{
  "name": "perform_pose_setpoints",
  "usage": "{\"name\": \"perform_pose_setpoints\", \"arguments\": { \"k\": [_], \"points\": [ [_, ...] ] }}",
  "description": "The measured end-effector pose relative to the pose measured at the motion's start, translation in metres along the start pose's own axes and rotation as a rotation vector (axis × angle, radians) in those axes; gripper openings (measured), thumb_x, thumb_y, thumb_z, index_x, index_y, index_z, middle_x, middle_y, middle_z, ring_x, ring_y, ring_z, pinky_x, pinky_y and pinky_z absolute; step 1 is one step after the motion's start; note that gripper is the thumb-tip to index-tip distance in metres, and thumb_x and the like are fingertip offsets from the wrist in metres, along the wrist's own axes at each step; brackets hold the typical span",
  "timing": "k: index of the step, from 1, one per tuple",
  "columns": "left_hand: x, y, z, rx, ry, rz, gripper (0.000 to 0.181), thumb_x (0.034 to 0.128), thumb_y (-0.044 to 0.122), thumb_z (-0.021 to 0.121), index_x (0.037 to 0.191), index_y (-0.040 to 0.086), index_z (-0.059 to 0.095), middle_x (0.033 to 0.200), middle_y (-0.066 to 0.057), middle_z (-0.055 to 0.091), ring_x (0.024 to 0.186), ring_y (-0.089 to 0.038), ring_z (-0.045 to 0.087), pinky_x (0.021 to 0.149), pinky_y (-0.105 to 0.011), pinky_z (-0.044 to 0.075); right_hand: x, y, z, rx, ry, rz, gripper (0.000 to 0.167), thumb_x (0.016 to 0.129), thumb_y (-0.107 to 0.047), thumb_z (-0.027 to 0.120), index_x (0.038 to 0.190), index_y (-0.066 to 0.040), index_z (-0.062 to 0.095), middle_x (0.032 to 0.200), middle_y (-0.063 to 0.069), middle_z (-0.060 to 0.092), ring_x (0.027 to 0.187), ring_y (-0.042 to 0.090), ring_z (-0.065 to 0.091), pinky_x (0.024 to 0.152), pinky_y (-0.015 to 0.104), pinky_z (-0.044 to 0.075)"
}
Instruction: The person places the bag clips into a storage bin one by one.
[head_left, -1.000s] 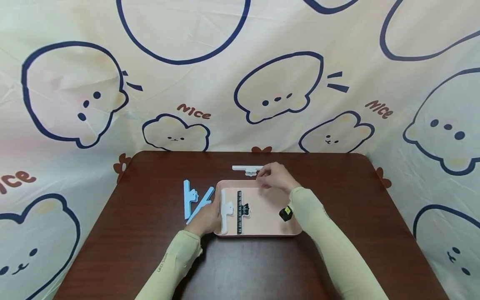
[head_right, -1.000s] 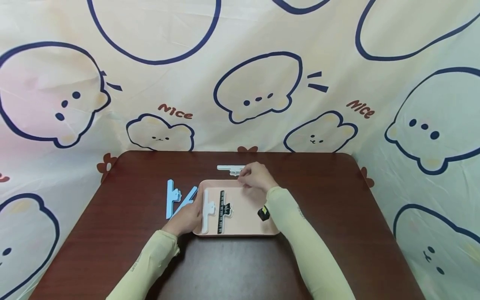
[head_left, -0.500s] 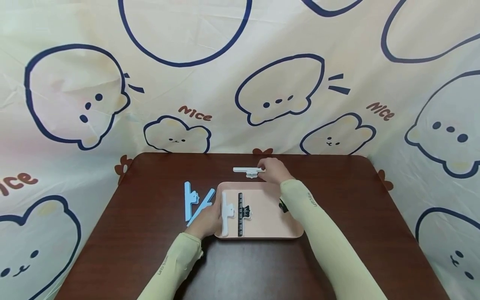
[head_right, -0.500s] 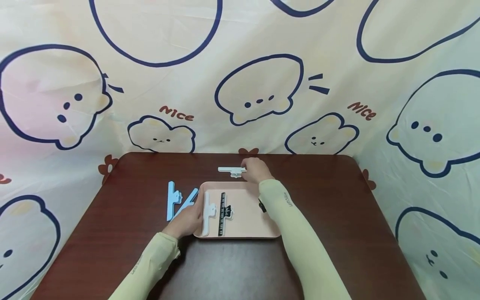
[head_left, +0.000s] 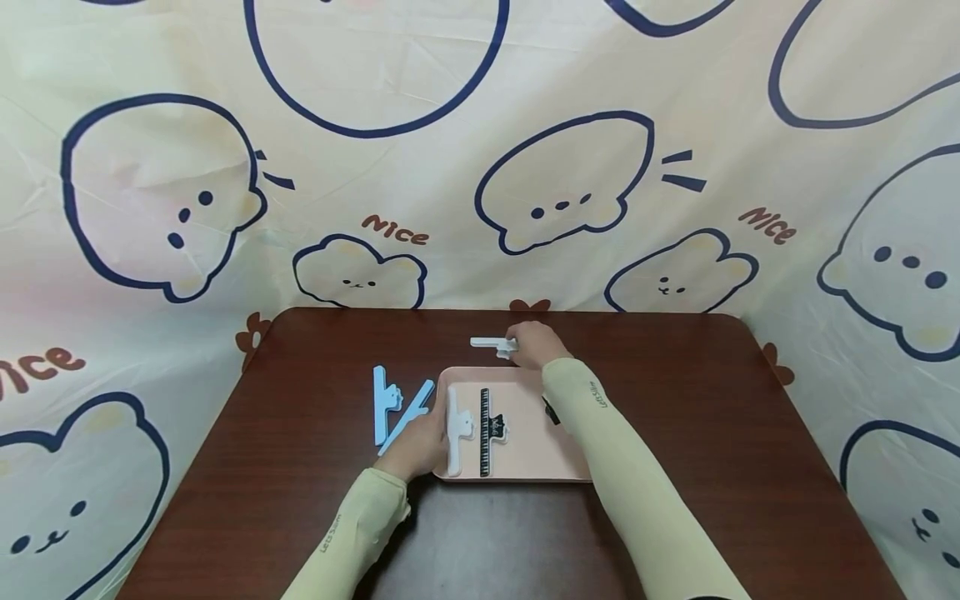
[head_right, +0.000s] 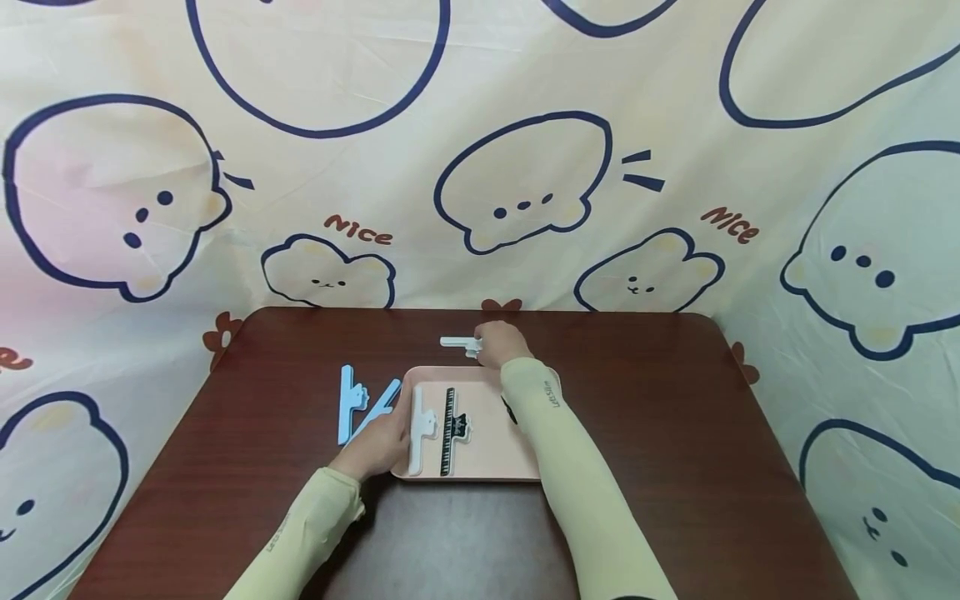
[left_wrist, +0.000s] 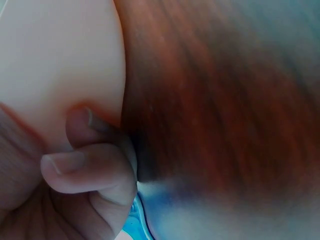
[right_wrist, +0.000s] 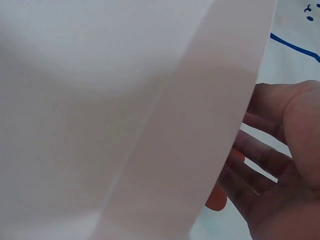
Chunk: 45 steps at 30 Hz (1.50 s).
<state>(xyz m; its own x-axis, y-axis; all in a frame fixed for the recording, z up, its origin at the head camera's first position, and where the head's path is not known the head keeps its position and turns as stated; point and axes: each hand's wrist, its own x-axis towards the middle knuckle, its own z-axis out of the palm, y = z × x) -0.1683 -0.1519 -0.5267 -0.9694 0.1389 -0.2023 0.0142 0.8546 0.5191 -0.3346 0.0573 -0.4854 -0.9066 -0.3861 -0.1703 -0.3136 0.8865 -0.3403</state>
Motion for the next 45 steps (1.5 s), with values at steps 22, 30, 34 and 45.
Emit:
{"name": "perform_pose_setpoints", "arguments": {
  "k": [22,30,34,45],
  "points": [
    [0.004,0.003,0.002,0.043,0.016,0.029,0.081,0.1067,0.015,0.045,0.166,0.014,-0.010,0.083,-0.011,0.066,0.068,-0.016,0.060,0.073,-0.040,0.053,-0.002,0.013,-0.003,-0.089,0.074,-0.052,0.018,0.095,-0.013,0.076,0.112,-0.009,0.080,0.115,0.008,0.077,0.103,0.024,0.072,0.092,0.040,0.058],
    [0.001,0.004,-0.002,0.020,0.001,0.000,0.092,0.1017,0.009,0.051,0.166,0.015,-0.014,0.074,-0.010,0.062,0.062,-0.018,0.058,0.069,-0.038,0.051,0.002,0.015,-0.006,-0.154,0.123,-0.098,0.018,0.101,-0.015,0.068,0.112,-0.009,0.080,0.108,0.007,0.078,0.095,0.021,0.072,0.087,0.037,0.058],
    [-0.002,0.002,-0.001,0.008,-0.003,-0.006,0.090,0.1031,0.012,0.052,0.166,0.014,-0.012,0.074,-0.008,0.061,0.062,-0.016,0.058,0.069,-0.037,0.051,0.001,0.019,-0.004,-0.149,0.123,-0.100,0.018,0.102,-0.012,0.065,0.113,-0.009,0.080,0.107,0.007,0.078,0.093,0.022,0.072,0.086,0.038,0.058],
    [0.000,0.000,0.003,0.013,0.014,-0.002,0.088,0.1035,0.011,0.049,0.166,0.016,-0.012,0.077,-0.009,0.063,0.063,-0.016,0.059,0.070,-0.038,0.052,0.002,0.033,-0.004,-0.126,0.155,-0.080,0.019,0.101,-0.006,0.063,0.115,-0.005,0.076,0.107,0.010,0.076,0.093,0.021,0.070,0.085,0.036,0.058]
  ]
}}
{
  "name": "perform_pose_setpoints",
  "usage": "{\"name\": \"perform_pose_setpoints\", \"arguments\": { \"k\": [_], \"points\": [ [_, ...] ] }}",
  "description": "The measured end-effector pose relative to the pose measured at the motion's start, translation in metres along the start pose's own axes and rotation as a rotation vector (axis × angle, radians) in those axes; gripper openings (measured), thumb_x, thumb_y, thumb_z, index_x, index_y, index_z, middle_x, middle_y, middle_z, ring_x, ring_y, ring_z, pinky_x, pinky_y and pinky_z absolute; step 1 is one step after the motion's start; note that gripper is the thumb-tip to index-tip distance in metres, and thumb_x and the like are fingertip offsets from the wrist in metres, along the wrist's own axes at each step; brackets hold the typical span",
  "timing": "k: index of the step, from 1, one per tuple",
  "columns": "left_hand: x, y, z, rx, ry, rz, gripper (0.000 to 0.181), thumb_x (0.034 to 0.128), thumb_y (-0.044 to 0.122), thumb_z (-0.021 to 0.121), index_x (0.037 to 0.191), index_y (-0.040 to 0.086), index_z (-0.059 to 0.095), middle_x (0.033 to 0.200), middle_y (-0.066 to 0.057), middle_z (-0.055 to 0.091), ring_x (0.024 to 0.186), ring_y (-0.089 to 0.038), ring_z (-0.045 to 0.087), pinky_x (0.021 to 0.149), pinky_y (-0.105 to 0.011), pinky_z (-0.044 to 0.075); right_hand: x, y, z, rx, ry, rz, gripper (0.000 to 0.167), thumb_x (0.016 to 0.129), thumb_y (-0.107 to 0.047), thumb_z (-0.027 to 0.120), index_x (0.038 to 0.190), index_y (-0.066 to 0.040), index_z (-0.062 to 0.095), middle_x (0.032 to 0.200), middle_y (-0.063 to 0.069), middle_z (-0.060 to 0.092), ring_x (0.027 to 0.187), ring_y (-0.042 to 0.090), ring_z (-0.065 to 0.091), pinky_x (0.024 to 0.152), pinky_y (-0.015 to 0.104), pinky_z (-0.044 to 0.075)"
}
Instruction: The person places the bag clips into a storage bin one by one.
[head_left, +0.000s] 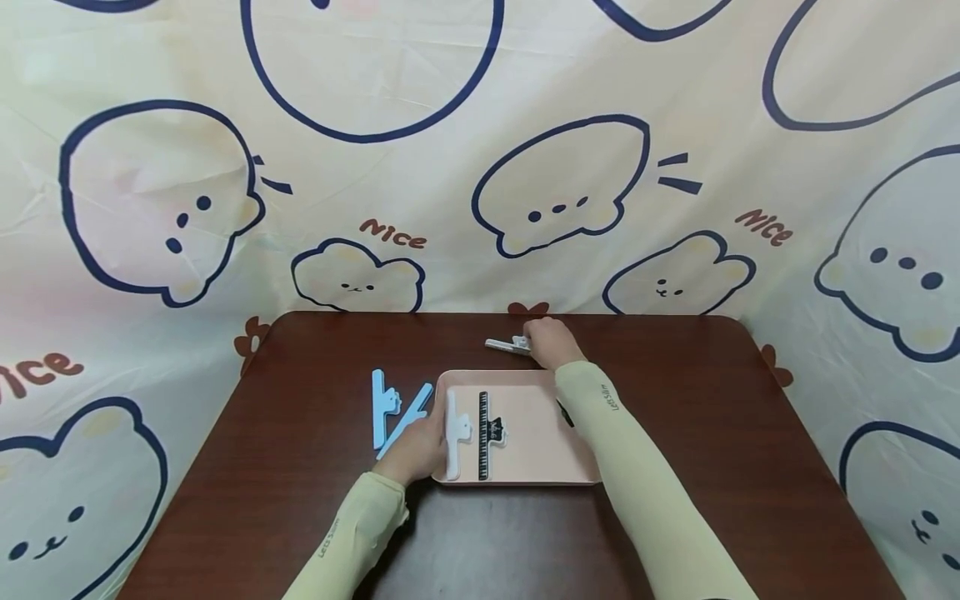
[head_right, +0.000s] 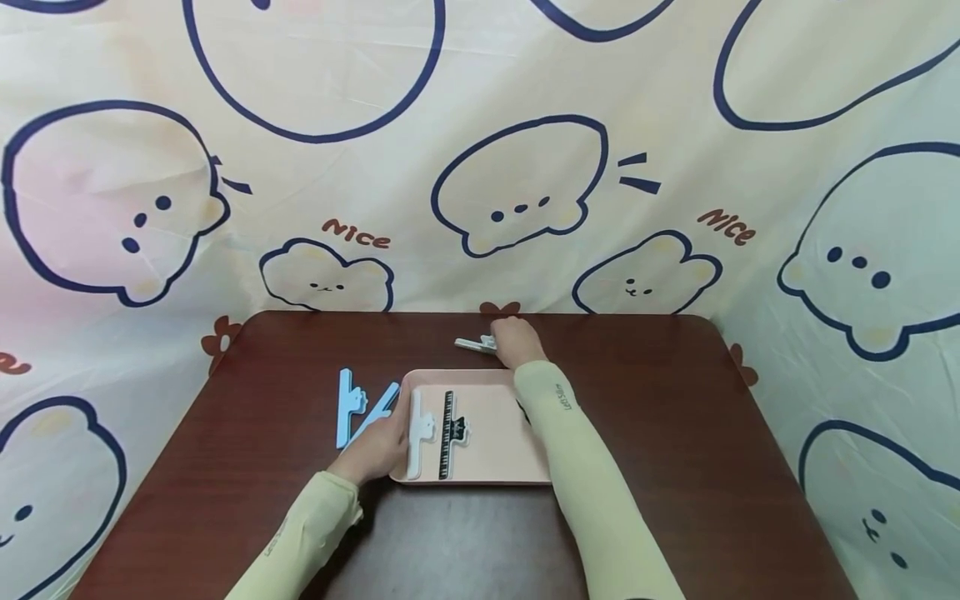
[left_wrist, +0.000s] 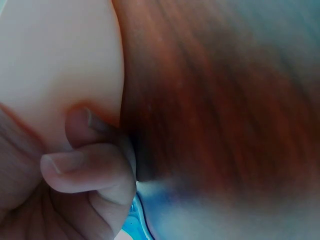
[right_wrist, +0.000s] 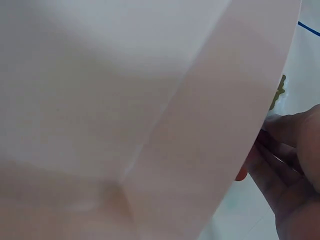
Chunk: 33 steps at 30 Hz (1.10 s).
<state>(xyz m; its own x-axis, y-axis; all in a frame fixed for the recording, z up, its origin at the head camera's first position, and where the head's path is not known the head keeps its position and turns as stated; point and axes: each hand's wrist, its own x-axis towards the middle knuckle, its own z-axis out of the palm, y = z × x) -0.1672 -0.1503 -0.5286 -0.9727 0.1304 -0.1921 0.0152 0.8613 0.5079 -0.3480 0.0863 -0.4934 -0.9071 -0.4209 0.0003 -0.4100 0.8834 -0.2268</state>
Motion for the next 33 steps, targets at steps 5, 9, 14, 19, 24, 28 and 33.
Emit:
{"name": "perform_pose_setpoints", "arguments": {
  "k": [5,9,14,19,24,28,33],
  "points": [
    [0.001,-0.001,0.000,-0.007,0.004,0.007,0.089,0.1022,0.010,0.052,0.167,0.015,-0.010,0.080,-0.011,0.065,0.065,-0.016,0.060,0.071,-0.039,0.053,-0.003,0.013,-0.005,0.085,-0.042,0.061,0.020,0.100,-0.006,0.064,0.118,-0.003,0.073,0.112,0.013,0.074,0.096,0.024,0.069,0.087,0.040,0.058],
    [0.000,0.000,-0.002,-0.016,0.005,0.007,0.088,0.1026,0.011,0.052,0.167,0.014,-0.009,0.084,-0.013,0.068,0.067,-0.017,0.061,0.072,-0.040,0.053,-0.006,0.026,-0.007,0.129,-0.065,0.081,0.025,0.102,-0.005,0.059,0.125,-0.004,0.069,0.118,0.014,0.072,0.104,0.029,0.069,0.091,0.044,0.057],
    [-0.001,0.000,-0.004,-0.024,0.002,-0.005,0.086,0.1030,0.011,0.051,0.167,0.013,-0.006,0.084,-0.013,0.069,0.067,-0.017,0.061,0.072,-0.040,0.052,-0.011,0.034,-0.006,0.230,-0.130,0.109,0.039,0.103,-0.001,0.052,0.140,-0.009,0.061,0.129,0.015,0.068,0.115,0.030,0.066,0.096,0.045,0.055],
    [0.000,0.000,-0.003,-0.022,-0.008,-0.008,0.086,0.1027,0.011,0.050,0.167,0.013,-0.007,0.077,-0.009,0.065,0.064,-0.016,0.059,0.070,-0.039,0.052,-0.013,0.035,-0.001,0.312,-0.198,0.120,0.043,0.106,-0.008,0.046,0.148,-0.014,0.053,0.142,0.016,0.061,0.121,0.029,0.061,0.103,0.047,0.050],
    [0.001,-0.001,-0.001,-0.021,-0.008,-0.003,0.088,0.1021,0.010,0.051,0.167,0.014,-0.008,0.078,-0.009,0.065,0.065,-0.015,0.060,0.071,-0.039,0.053,-0.011,0.034,0.005,0.387,-0.221,0.108,0.039,0.110,-0.026,0.044,0.147,-0.020,0.056,0.146,0.011,0.059,0.125,0.029,0.058,0.109,0.051,0.046],
    [0.001,-0.001,-0.002,-0.018,-0.011,-0.004,0.089,0.1018,0.010,0.051,0.167,0.014,-0.009,0.075,-0.007,0.063,0.064,-0.015,0.060,0.070,-0.039,0.052,-0.007,0.029,0.006,0.411,-0.223,0.089,0.033,0.109,-0.032,0.052,0.137,-0.020,0.064,0.137,0.008,0.065,0.123,0.028,0.061,0.106,0.050,0.048],
    [0.000,0.000,-0.003,-0.020,-0.022,-0.013,0.090,0.1012,0.008,0.051,0.166,0.015,-0.011,0.069,-0.006,0.060,0.060,-0.016,0.058,0.066,-0.037,0.050,-0.006,0.020,0.007,0.396,-0.236,0.097,0.023,0.106,-0.030,0.061,0.126,-0.022,0.069,0.120,0.005,0.070,0.108,0.024,0.065,0.096,0.046,0.053]
  ]
}}
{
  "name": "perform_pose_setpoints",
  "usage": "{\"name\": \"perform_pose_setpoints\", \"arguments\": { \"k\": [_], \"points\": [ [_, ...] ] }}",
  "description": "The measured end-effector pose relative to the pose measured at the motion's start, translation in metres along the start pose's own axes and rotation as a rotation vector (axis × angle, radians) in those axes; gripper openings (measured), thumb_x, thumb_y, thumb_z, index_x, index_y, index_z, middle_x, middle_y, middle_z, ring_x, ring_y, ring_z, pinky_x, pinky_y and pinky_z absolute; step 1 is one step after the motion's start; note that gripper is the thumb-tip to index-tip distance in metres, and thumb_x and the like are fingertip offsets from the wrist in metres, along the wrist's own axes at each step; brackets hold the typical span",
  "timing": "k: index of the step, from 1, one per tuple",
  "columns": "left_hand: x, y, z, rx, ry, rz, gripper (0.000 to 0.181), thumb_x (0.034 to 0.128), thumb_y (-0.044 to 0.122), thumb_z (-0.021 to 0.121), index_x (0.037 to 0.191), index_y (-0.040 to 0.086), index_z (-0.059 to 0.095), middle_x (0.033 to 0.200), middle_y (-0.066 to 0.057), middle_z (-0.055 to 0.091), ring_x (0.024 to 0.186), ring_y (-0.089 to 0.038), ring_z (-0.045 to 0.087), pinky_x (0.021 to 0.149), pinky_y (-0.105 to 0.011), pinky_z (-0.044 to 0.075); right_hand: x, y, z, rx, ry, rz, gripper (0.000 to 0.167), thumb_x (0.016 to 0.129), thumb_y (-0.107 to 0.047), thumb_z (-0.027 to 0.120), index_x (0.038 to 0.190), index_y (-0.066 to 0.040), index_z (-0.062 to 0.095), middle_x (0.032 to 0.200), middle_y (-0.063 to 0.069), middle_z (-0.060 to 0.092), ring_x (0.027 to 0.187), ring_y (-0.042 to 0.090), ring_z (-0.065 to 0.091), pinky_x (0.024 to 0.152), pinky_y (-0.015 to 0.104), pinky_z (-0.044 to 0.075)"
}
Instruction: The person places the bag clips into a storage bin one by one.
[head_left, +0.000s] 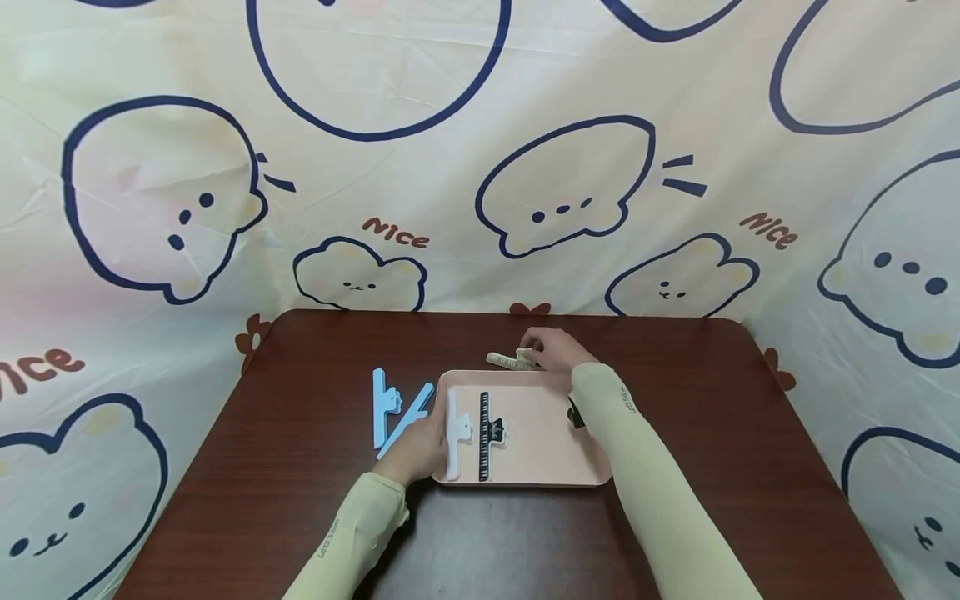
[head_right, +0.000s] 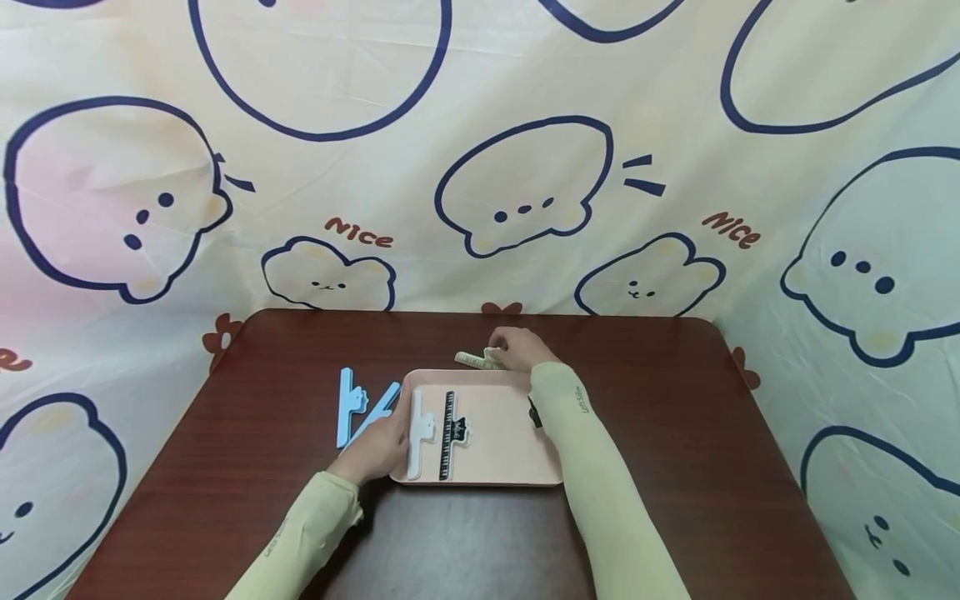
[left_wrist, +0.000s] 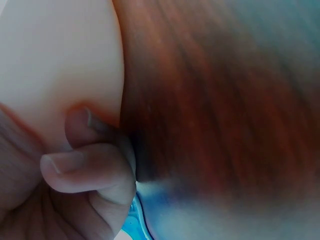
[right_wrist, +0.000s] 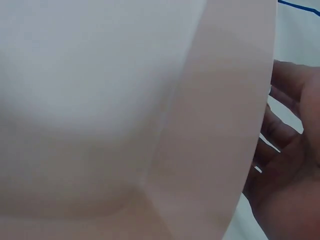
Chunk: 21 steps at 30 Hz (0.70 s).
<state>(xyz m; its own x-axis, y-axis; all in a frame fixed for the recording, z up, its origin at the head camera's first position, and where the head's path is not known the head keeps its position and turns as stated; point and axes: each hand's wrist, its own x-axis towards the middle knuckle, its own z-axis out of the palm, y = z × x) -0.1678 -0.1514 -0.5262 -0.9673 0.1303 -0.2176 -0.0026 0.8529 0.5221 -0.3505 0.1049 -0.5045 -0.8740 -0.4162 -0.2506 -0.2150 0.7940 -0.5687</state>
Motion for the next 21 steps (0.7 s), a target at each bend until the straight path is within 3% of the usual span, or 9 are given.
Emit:
{"name": "perform_pose_setpoints", "arguments": {
  "k": [6,15,21],
  "points": [
    [-0.002,0.002,-0.001,-0.001,-0.006,-0.010,0.090,0.1016,0.008,0.050,0.166,0.015,-0.012,0.065,-0.005,0.056,0.056,-0.017,0.056,0.064,-0.035,0.048,-0.001,-0.008,0.002,-0.047,-0.016,-0.031,0.031,0.107,-0.020,0.056,0.135,-0.023,0.067,0.127,0.006,0.068,0.113,0.024,0.063,0.100,0.046,0.052],
    [-0.002,0.002,-0.001,-0.009,0.012,0.011,0.086,0.1047,0.013,0.052,0.167,0.014,-0.008,0.081,-0.010,0.066,0.065,-0.016,0.061,0.071,-0.039,0.053,-0.003,-0.006,-0.008,-0.135,0.064,-0.100,0.028,0.107,-0.016,0.055,0.132,-0.018,0.067,0.124,0.007,0.068,0.107,0.023,0.062,0.096,0.043,0.052],
    [-0.003,0.001,-0.001,-0.021,0.011,0.005,0.087,0.1046,0.012,0.051,0.167,0.017,-0.010,0.077,-0.008,0.063,0.065,-0.016,0.060,0.071,-0.038,0.053,-0.008,-0.012,-0.019,-0.130,0.117,-0.106,0.026,0.107,-0.016,0.054,0.129,-0.014,0.068,0.122,0.010,0.069,0.108,0.025,0.064,0.097,0.045,0.052]
  ]
}}
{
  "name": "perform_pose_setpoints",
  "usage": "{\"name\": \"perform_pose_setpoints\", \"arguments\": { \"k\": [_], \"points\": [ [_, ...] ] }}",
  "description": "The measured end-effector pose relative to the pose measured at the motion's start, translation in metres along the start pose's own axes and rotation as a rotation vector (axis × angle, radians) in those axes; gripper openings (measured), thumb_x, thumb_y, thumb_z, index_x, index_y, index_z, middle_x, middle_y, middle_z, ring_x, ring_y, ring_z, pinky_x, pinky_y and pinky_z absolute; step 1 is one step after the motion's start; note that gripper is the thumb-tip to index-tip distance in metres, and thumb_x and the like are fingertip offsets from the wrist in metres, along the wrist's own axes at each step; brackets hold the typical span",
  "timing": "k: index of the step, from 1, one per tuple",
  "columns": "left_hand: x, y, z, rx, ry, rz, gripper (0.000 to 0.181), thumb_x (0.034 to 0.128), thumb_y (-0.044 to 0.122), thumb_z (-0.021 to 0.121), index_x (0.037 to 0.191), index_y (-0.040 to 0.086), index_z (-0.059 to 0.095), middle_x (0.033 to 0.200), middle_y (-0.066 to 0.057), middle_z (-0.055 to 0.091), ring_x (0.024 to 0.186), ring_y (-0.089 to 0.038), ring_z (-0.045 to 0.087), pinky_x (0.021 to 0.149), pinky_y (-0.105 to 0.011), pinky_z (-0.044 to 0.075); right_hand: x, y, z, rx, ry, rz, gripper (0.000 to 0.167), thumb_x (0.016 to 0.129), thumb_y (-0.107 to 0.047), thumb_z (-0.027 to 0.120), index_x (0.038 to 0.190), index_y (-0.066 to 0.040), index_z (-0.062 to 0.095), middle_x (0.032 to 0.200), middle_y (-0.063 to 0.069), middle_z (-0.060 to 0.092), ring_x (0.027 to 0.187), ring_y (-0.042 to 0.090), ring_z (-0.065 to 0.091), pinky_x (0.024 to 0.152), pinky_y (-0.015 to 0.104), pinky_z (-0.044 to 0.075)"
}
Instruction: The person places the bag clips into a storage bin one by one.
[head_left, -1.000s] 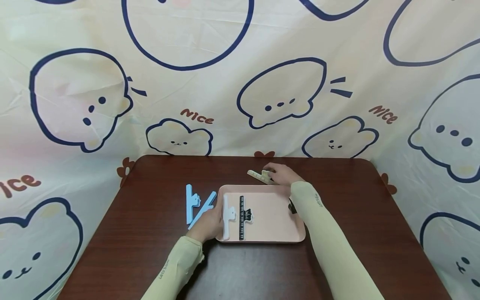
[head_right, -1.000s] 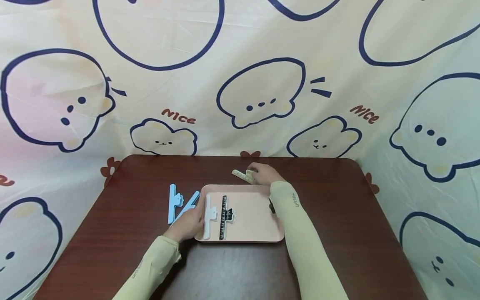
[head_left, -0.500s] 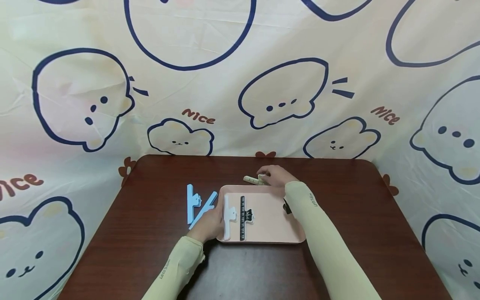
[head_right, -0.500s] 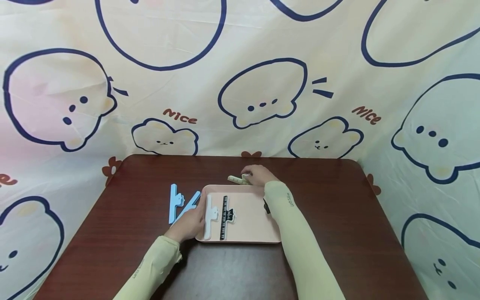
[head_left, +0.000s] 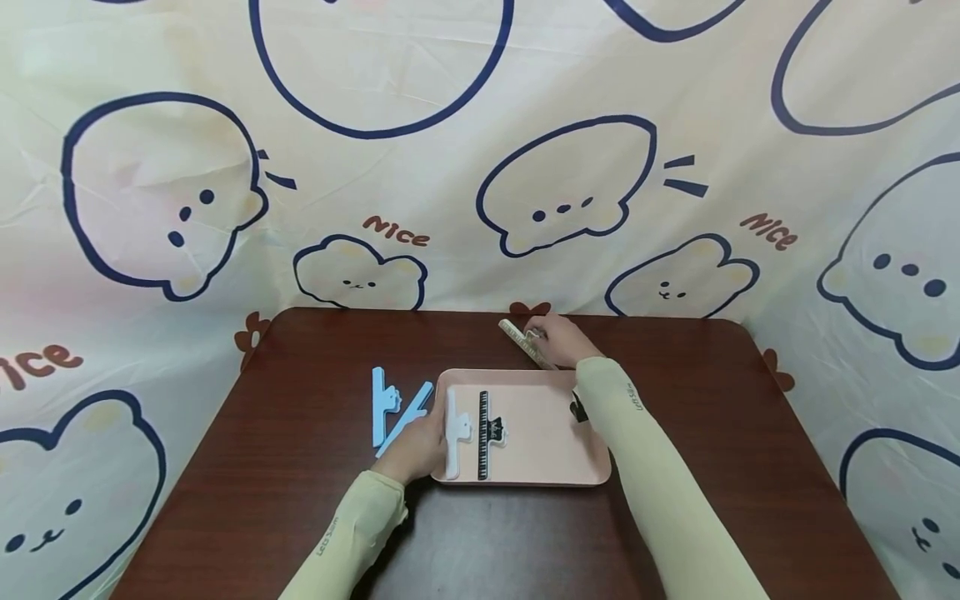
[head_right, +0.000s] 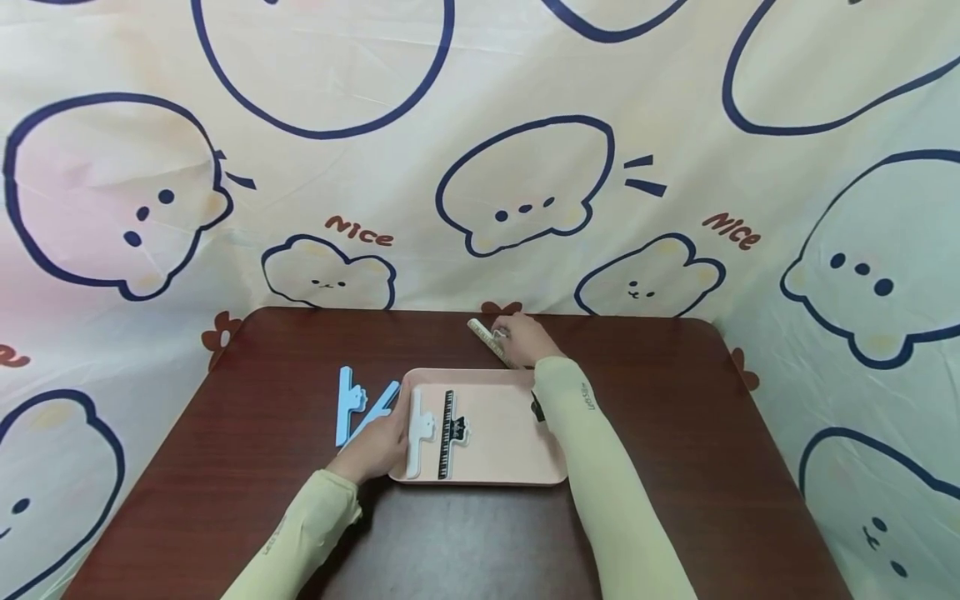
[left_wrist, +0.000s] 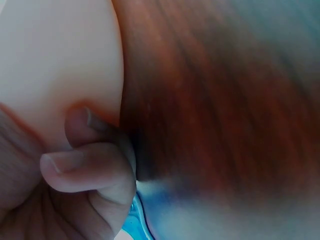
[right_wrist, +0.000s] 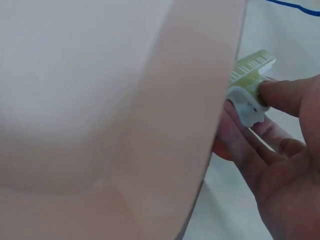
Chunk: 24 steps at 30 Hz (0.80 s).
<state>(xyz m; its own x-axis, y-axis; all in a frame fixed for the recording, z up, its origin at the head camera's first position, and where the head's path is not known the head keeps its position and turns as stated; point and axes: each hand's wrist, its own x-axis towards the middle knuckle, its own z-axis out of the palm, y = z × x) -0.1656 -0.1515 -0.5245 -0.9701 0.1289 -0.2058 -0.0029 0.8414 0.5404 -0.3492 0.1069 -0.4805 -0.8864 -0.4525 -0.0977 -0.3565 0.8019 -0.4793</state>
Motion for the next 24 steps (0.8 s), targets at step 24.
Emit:
{"name": "perform_pose_setpoints", "arguments": {
  "k": [24],
  "points": [
    [0.001,0.000,0.002,0.041,0.005,0.004,0.081,0.1046,0.012,0.048,0.167,0.011,-0.004,0.098,-0.017,0.071,0.072,-0.016,0.061,0.078,-0.041,0.054,-0.027,0.005,-0.029,0.667,0.135,0.086,0.029,0.107,-0.009,0.053,0.134,-0.001,0.059,0.131,0.021,0.059,0.112,0.035,0.066,0.096,0.052,0.056]
  ]
}}
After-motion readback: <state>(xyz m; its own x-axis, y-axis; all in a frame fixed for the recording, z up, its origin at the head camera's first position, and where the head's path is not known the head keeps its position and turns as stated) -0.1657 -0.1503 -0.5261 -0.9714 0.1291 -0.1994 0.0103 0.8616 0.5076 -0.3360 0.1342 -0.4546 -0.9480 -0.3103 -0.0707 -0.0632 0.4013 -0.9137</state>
